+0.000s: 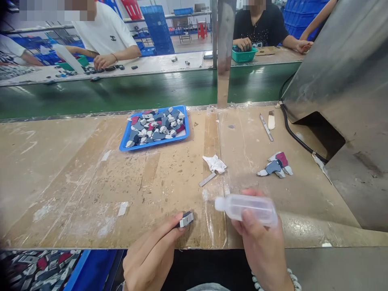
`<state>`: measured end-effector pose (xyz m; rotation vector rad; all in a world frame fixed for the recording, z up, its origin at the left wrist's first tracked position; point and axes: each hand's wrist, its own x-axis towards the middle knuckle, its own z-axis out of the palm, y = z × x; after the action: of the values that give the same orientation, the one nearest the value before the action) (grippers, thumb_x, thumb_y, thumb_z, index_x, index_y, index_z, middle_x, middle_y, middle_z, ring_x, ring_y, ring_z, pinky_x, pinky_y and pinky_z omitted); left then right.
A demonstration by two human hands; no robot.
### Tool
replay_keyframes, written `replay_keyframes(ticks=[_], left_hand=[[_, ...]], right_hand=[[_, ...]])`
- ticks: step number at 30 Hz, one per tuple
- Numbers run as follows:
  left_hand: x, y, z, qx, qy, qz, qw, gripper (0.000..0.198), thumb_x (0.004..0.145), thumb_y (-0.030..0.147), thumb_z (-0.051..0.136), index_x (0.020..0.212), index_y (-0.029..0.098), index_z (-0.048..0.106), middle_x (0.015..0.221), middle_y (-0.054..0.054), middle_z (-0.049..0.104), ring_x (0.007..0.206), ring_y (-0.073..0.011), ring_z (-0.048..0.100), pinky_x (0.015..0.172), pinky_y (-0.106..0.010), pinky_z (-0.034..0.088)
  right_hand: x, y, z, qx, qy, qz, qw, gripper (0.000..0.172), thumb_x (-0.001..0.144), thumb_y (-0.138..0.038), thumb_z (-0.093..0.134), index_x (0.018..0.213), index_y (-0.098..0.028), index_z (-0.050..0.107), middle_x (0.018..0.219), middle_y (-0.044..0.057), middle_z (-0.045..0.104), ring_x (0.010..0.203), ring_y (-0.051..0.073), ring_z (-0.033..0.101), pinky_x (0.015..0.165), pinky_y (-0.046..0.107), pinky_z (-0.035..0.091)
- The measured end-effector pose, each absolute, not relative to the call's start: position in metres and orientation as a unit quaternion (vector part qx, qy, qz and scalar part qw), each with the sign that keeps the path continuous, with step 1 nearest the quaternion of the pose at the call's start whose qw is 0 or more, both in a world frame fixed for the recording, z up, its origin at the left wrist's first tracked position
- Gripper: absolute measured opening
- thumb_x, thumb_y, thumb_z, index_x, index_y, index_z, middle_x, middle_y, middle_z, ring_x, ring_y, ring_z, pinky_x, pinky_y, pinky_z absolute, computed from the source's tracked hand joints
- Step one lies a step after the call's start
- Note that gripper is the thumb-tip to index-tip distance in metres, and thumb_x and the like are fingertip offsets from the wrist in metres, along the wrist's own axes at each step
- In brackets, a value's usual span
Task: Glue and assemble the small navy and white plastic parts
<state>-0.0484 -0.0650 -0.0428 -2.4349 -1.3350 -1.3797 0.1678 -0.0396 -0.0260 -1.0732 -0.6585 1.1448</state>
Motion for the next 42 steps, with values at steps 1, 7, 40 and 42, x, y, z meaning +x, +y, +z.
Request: replay_keyframes(ticks=[1, 7, 40, 42], left_hand=[[-0.049, -0.065, -0.042, -0.789, -0.427, -0.442, 0.019, 0.017, 0.09, -0.004, 0.063, 0.1, 0.008, 0.07, 0.107, -0.014, 0.076, 0.106, -0.0193, 0.073, 0.092, -0.029, 0.062], [-0.052, -0.064, -0.043, -0.797, -0.42, -0.435, 0.002, 0.021, 0.09, -0.006, 0.062, 0.102, 0.008, 0.071, 0.111, -0.014, 0.075, 0.109, -0.0198, 0.071, 0.093, -0.03, 0.062], [-0.047, -0.065, -0.047, -0.774, -0.428, -0.467, 0.001, 0.029, 0.084, -0.011, 0.062, 0.101, 0.01, 0.072, 0.111, -0.013, 0.076, 0.107, -0.0214, 0.072, 0.093, -0.032, 0.062], [-0.048, -0.065, -0.048, -0.777, -0.427, -0.462, -0.003, 0.03, 0.083, -0.012, 0.061, 0.101, 0.01, 0.072, 0.111, -0.013, 0.076, 0.108, -0.0218, 0.072, 0.093, -0.032, 0.062]], right_hand=[[0.165, -0.039, -0.025, -0.472, -0.262, 0.505, 0.674, 0.031, 0.08, -0.046, 0.078, 0.096, -0.022, 0.066, 0.08, 0.003, 0.06, 0.063, 0.015, 0.058, 0.051, 0.023, 0.051], [0.145, -0.038, -0.032, -0.451, -0.382, 0.385, 0.709, 0.03, 0.082, -0.047, 0.077, 0.085, -0.022, 0.061, 0.084, 0.004, 0.052, 0.074, 0.018, 0.053, 0.059, 0.027, 0.045], [0.131, -0.043, -0.038, -0.488, -0.497, 0.336, 0.634, 0.034, 0.091, -0.053, 0.068, 0.095, -0.02, 0.063, 0.086, 0.006, 0.064, 0.077, 0.019, 0.062, 0.062, 0.028, 0.051], [0.131, -0.042, -0.038, -0.488, -0.501, 0.325, 0.636, 0.032, 0.092, -0.052, 0.068, 0.093, -0.02, 0.064, 0.085, 0.004, 0.064, 0.074, 0.018, 0.063, 0.062, 0.026, 0.051]])
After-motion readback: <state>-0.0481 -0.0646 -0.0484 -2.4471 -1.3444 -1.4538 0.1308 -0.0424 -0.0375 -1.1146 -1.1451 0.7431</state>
